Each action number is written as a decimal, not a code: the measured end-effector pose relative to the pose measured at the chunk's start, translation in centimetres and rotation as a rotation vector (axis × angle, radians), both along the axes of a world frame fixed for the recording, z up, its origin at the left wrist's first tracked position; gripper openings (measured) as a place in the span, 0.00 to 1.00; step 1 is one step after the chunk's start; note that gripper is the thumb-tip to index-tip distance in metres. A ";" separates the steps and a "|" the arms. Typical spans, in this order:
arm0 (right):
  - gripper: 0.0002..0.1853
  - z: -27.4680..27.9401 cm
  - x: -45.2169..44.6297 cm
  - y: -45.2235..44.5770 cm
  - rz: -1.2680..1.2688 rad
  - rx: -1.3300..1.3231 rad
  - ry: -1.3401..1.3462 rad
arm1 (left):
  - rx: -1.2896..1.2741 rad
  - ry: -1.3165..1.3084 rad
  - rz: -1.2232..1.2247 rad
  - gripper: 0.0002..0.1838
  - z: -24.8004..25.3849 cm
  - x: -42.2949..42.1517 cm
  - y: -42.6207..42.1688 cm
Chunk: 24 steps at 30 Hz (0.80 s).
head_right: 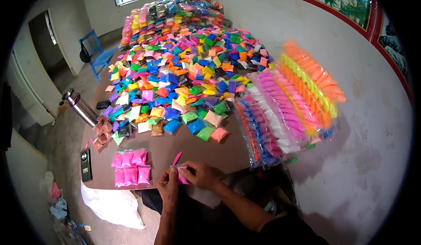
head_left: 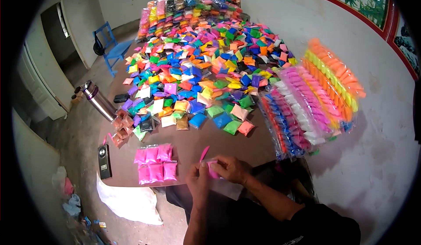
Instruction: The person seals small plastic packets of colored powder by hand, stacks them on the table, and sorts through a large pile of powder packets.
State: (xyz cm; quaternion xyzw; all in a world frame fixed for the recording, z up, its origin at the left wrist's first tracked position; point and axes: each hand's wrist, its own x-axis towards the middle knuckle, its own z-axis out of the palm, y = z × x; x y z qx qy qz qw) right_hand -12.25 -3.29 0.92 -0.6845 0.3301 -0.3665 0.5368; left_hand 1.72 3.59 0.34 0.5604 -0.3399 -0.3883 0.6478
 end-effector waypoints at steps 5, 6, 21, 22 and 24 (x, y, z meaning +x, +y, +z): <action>0.10 0.4 0.1 0.4 -0.043 -0.003 0.062 | -0.068 -0.024 0.043 0.11 -0.6 -0.3 0.0; 0.10 0.1 0.1 0.4 -0.077 -0.011 0.067 | -0.066 -0.022 0.052 0.11 -0.6 -0.5 0.0; 0.13 -0.7 0.7 0.5 -0.251 -0.137 0.155 | 0.092 -0.207 -0.049 0.15 1.6 -0.4 0.1; 0.13 -0.5 0.7 0.6 -0.247 -0.129 0.158 | 0.073 -0.203 -0.027 0.15 1.4 -0.4 0.2; 0.14 0.0 0.8 0.7 -0.219 -0.184 0.228 | 0.071 -0.228 -0.017 0.14 1.4 -0.4 0.3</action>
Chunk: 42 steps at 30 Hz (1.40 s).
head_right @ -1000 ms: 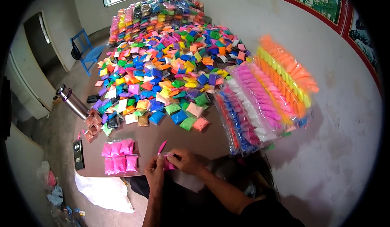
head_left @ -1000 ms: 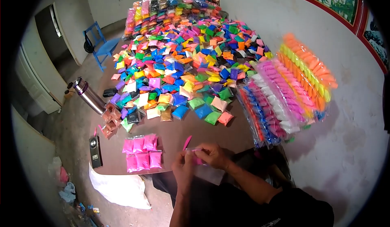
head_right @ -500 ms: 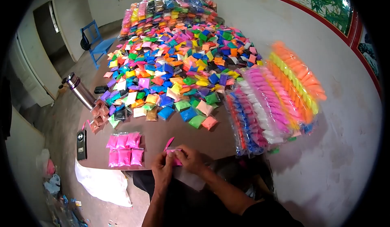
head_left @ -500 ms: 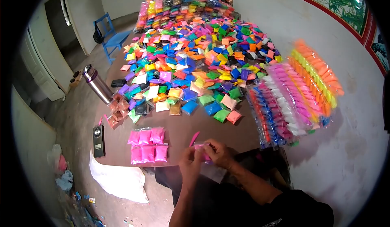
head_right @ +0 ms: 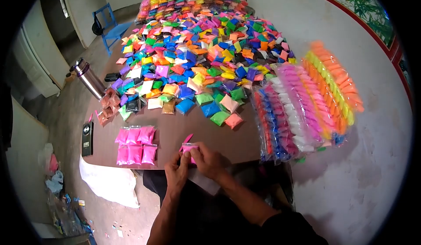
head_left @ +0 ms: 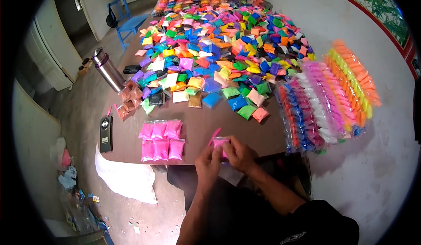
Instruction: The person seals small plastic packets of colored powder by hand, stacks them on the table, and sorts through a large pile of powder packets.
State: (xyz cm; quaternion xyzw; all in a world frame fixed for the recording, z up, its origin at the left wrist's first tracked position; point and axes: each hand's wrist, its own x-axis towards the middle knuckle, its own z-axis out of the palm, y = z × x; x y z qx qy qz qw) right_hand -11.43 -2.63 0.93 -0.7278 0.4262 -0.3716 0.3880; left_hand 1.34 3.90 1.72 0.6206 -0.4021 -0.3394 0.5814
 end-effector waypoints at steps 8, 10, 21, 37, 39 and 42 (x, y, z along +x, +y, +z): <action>0.13 -1.5 -0.7 -0.8 -0.029 0.073 -0.163 | 0.004 -0.061 -0.046 0.14 -0.3 -0.4 -0.5; 0.14 -1.3 -0.8 -0.9 -0.046 0.094 -0.192 | -0.033 0.053 -0.009 0.13 0.7 -1.0 -0.4; 0.13 0.5 -0.9 -0.7 0.082 0.214 -0.279 | 0.002 -0.027 -0.053 0.13 -1.6 0.4 -0.5; 0.11 -1.1 -0.9 -1.3 0.116 0.200 -0.445 | -0.051 0.001 -0.018 0.11 -1.6 -0.2 -0.4; 0.08 -0.6 -1.2 -1.5 0.135 0.196 -0.365 | -0.043 -0.113 -0.026 0.11 -1.9 0.2 -0.2; 0.10 -2.3 -1.6 -2.0 0.178 0.153 -0.313 | -0.026 -0.219 -0.039 0.10 -1.1 0.3 0.1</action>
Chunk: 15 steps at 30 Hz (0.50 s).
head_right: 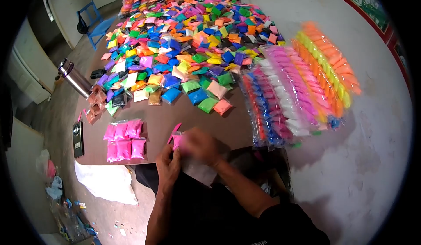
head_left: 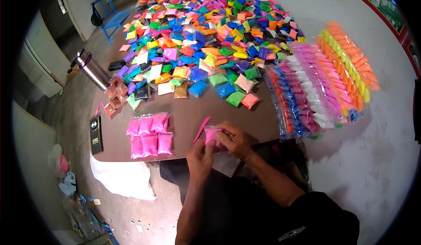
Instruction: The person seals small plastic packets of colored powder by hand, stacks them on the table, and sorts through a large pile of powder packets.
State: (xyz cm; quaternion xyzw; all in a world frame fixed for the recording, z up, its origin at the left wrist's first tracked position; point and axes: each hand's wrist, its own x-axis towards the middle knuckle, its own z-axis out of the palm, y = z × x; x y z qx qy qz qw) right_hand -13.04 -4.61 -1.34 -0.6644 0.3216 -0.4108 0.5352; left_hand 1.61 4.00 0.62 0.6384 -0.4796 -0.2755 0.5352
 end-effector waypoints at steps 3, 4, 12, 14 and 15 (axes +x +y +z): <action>0.09 0.2 0.0 0.1 -0.020 0.094 -0.064 | 0.006 0.012 -0.010 0.10 0.3 -0.2 0.0; 0.09 0.5 0.0 0.2 -0.022 0.089 -0.067 | 0.004 0.018 -0.013 0.10 0.3 -0.2 -0.1; 0.10 1.2 0.1 0.7 0.016 0.189 -0.165 | 0.008 0.264 -0.113 0.13 -0.8 0.2 -0.5; 0.11 1.1 0.1 0.6 0.002 0.115 -0.125 | 0.015 0.336 -0.117 0.13 -1.2 0.1 -0.5; 0.12 1.1 0.2 0.6 -0.008 0.040 -0.085 | -0.003 0.359 -0.105 0.12 -0.7 0.0 -0.5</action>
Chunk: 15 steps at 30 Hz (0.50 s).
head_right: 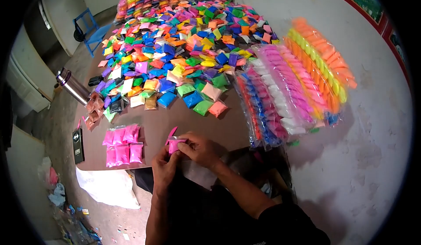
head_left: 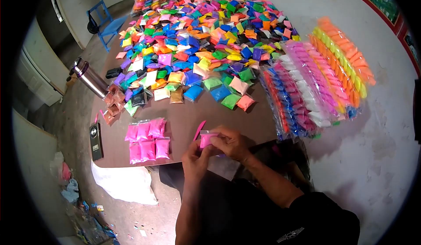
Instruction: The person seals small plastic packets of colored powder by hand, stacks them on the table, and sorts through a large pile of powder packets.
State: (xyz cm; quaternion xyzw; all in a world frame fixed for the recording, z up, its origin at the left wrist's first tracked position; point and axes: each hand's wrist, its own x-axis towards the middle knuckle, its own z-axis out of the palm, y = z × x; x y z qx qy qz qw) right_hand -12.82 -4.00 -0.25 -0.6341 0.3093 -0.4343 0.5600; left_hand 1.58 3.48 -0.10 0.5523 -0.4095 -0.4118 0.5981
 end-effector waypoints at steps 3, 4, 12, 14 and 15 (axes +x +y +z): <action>0.13 -0.1 0.0 0.1 -0.001 0.053 0.006 | 0.022 -0.011 -0.018 0.10 -0.3 0.4 0.3; 0.13 0.1 -0.1 0.1 -0.004 0.056 0.006 | 0.055 -0.045 -0.048 0.10 -0.5 0.6 0.3; 0.12 -0.1 -0.1 0.2 -0.044 0.077 -0.027 | 0.096 -0.114 -0.047 0.14 1.9 -0.2 0.2; 0.12 -0.5 -0.3 0.1 -0.015 0.181 -0.054 | 0.072 -0.130 -0.016 0.16 1.4 -0.3 0.0; 0.13 -0.6 -0.3 0.0 0.014 0.279 -0.082 | 0.083 -0.164 -0.023 0.16 0.6 0.0 -0.2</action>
